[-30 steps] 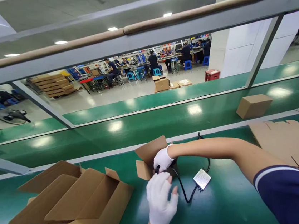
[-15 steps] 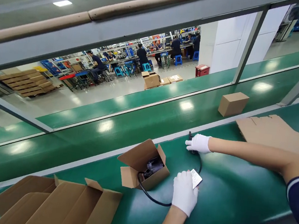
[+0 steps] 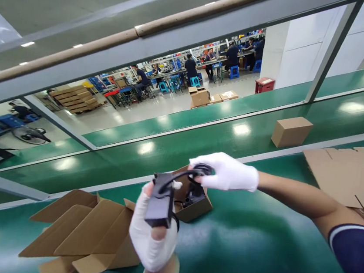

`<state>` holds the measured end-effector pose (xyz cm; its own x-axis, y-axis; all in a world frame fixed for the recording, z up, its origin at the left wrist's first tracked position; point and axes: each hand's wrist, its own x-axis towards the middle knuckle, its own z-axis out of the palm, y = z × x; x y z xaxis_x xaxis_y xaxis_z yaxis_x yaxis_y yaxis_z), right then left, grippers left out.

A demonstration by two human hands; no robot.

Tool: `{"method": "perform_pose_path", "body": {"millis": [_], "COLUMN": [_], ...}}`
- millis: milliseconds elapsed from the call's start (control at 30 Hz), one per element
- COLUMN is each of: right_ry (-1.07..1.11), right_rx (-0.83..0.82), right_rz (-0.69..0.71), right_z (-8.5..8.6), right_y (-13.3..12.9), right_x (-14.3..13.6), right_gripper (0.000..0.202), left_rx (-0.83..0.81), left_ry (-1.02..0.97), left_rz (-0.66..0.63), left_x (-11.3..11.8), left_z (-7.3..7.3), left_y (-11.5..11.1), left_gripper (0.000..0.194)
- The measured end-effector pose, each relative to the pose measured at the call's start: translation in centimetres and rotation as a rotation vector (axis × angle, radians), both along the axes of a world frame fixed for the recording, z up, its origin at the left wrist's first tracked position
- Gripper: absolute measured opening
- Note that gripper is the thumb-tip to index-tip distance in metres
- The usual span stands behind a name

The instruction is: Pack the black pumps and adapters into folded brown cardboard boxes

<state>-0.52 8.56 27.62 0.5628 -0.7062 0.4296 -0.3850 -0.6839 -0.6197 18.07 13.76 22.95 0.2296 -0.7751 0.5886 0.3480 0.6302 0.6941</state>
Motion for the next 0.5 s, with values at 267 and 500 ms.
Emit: {"method": "perform_pose_path", "body": {"millis": [267,500], "right_ry": [0.2,0.583], "right_rx": [0.026,0.055], "right_rz": [-0.209,-0.328], "right_z": [-6.1,-8.5], "right_y": [-4.4,-3.2], "right_x": [8.1,8.9], "right_gripper": [0.023,0.033], "left_rx": [0.069,0.204], "left_ry": [0.074,0.115], "left_rz": [0.049,0.05], "left_x": [3.0,4.9], "left_z": [-2.7,-8.2], "left_y": [-5.4,-8.0], "left_gripper": [0.042,0.044]}}
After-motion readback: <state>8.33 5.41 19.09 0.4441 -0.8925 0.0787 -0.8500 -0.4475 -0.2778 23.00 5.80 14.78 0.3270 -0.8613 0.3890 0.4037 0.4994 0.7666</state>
